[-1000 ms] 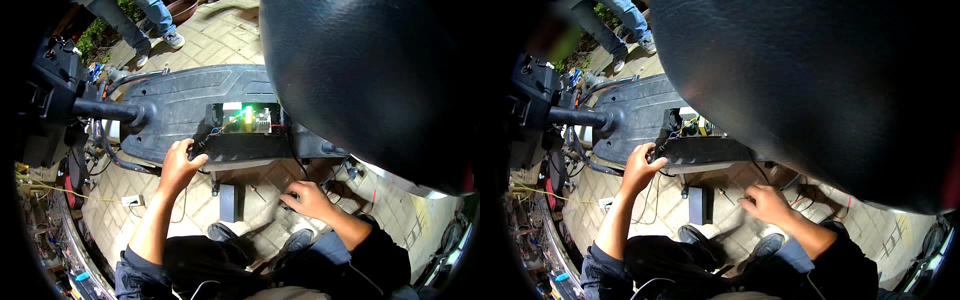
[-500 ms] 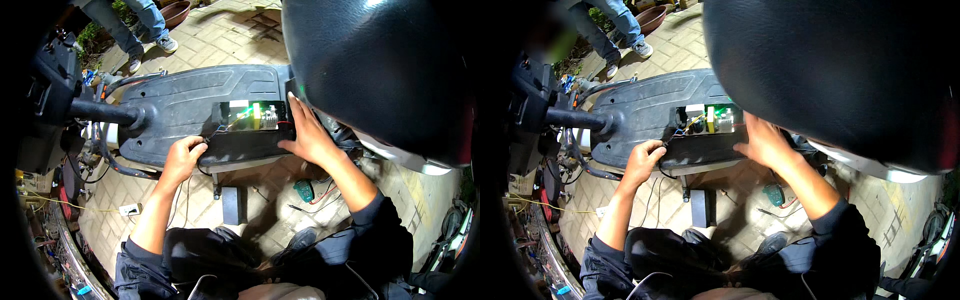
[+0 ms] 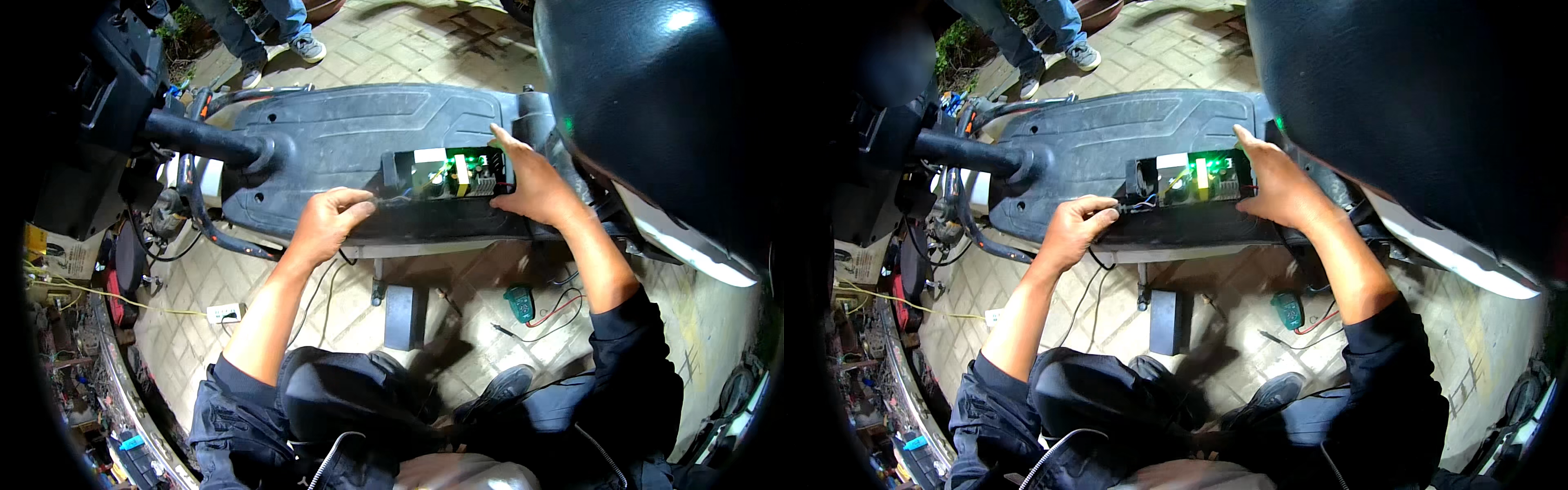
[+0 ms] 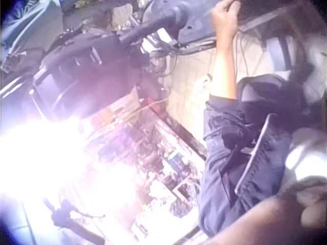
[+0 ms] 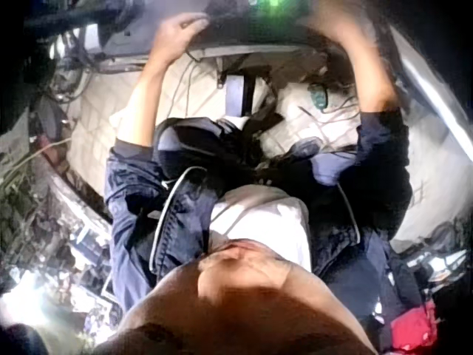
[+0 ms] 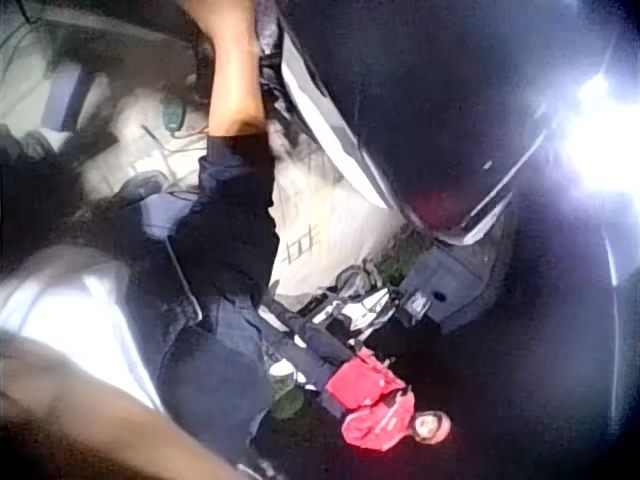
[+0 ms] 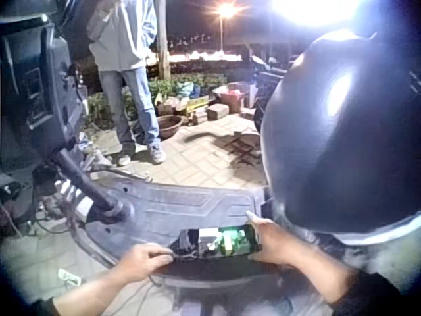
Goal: The person works on the electrical system of a scooter, connecting wires to a battery pack and a circuit board. They use a multimeter to test connections and then secure the components under the seat.
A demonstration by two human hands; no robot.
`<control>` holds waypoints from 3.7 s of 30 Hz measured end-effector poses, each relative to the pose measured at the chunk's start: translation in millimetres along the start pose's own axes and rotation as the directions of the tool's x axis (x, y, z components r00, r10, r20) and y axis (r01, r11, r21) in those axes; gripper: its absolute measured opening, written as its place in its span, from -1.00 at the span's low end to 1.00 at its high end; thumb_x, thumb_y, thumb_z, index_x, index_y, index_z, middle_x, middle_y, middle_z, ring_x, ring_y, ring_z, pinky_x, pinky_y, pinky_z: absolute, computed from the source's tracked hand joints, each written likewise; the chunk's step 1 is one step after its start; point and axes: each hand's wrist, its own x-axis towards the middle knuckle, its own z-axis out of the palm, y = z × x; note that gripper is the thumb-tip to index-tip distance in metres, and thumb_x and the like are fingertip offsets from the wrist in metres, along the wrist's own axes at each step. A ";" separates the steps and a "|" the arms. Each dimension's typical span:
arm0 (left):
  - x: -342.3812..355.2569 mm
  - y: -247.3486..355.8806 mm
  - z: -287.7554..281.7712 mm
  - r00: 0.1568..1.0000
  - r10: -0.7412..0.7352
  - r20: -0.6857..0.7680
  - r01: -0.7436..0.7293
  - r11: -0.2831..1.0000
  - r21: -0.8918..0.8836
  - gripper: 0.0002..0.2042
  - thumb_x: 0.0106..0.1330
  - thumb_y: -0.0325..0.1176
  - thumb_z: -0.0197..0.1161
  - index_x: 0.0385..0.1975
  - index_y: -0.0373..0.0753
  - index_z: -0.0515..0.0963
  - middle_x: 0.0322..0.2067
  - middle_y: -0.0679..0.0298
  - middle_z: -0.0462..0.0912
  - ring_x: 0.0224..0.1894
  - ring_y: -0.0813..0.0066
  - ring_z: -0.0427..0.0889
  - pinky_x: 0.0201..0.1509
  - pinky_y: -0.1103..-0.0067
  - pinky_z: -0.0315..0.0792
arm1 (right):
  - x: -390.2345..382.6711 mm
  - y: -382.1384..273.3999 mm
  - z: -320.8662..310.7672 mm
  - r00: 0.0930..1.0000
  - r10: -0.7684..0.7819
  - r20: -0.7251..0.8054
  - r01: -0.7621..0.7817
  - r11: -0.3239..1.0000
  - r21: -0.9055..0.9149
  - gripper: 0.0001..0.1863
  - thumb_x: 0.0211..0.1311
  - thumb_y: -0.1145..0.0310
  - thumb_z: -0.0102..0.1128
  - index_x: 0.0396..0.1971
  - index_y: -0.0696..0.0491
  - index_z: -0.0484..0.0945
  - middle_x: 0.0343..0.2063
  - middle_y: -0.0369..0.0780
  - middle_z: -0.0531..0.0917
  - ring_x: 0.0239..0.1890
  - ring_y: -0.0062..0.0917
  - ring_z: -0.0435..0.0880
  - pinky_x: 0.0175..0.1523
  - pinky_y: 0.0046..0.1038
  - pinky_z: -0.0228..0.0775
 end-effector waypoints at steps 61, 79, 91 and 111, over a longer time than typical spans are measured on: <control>35.0 -1.0 7.0 0.977 0.182 0.107 -0.210 0.890 0.404 0.04 -0.20 -0.24 0.53 0.36 -0.22 0.06 0.26 -0.08 0.29 0.33 0.08 0.28 0.38 0.35 0.18 | -30.2 -22.0 -10.2 0.931 -0.197 -0.308 0.217 0.976 0.032 -0.65 -0.08 0.41 0.42 -0.24 0.18 0.59 -0.31 -0.11 0.57 -0.18 -0.26 0.56 -0.02 -0.31 0.41; 41.2 -14.8 2.2 0.922 0.374 0.105 -0.378 0.799 0.468 -0.12 -0.23 -0.19 0.49 0.24 -0.17 0.30 0.16 0.06 0.39 0.27 0.08 0.29 0.38 0.32 0.10 | 26.4 -53.3 -5.0 0.957 -0.288 0.038 0.278 0.869 -0.410 -0.70 -0.22 0.26 0.39 -0.47 0.14 0.63 -0.30 -0.18 0.48 -0.08 -0.32 0.45 -0.05 -0.31 0.28; 41.1 -15.4 6.2 0.926 0.368 0.086 -0.365 0.813 0.453 -0.14 -0.23 -0.23 0.48 0.24 -0.13 0.30 0.16 0.07 0.39 0.30 0.11 0.26 0.43 0.28 0.00 | 32.9 -48.7 1.5 0.941 -0.339 -0.016 0.319 0.898 -0.303 -0.62 -0.31 0.33 0.42 -0.42 0.17 0.54 -0.32 -0.19 0.43 -0.17 -0.33 0.43 -0.09 -0.35 0.25; 43.0 -6.0 1.9 0.945 0.301 0.128 -0.326 0.836 0.441 -0.13 -0.27 -0.25 0.45 0.22 -0.23 0.31 0.17 0.09 0.38 0.30 0.13 0.28 0.47 0.27 -0.06 | 30.8 -40.5 -0.3 0.942 -0.333 0.049 0.331 0.889 -0.315 -0.60 -0.25 0.29 0.48 -0.34 0.09 0.58 -0.31 -0.23 0.44 -0.15 -0.37 0.45 -0.08 -0.34 0.23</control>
